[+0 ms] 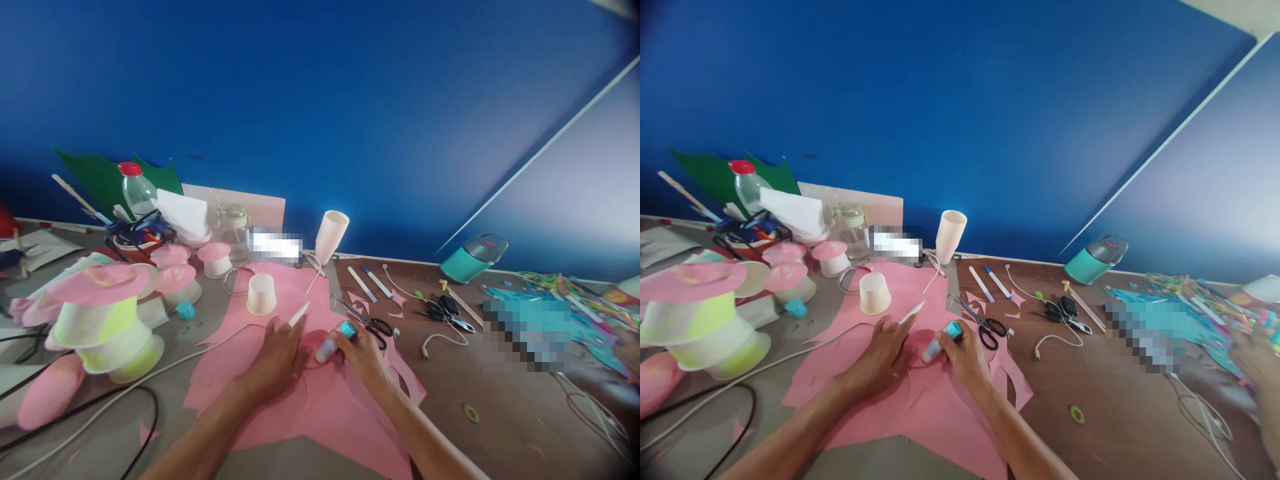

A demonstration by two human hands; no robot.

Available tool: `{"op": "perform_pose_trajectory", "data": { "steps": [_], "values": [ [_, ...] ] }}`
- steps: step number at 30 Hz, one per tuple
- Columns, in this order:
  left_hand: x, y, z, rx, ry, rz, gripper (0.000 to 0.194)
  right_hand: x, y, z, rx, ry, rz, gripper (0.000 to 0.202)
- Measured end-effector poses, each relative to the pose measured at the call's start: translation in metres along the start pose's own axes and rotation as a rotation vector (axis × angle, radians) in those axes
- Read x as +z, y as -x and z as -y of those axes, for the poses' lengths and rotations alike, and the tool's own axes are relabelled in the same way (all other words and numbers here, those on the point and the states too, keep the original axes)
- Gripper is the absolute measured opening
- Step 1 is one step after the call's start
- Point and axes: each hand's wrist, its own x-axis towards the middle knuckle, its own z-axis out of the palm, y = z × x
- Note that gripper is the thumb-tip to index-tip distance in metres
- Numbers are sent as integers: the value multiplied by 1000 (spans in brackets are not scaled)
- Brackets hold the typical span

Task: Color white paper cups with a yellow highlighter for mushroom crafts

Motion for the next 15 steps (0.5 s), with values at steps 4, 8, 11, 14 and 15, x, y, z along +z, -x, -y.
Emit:
{"op": "perform_pose_trajectory", "data": {
  "steps": [4, 8, 11, 14, 15],
  "values": [
    [3, 0, -2, -5, 61, -32, 64, 7, 0, -4, 39, -115, -96, 35],
    [7, 0, 0, 1, 35, -26, 65, 9, 2, 0, 28, -114, -111, 34],
    [9, 1, 2, 15, 11, -14, 65, 7, 7, 3, -71, -34, -143, 27],
    [8, 1, 3, 21, 12, -12, 67, 5, 12, 4, -195, 51, -152, 17],
    [8, 1, 3, 20, 13, -12, 68, 5, 14, 4, -245, 93, -138, 14]
  ]
}}
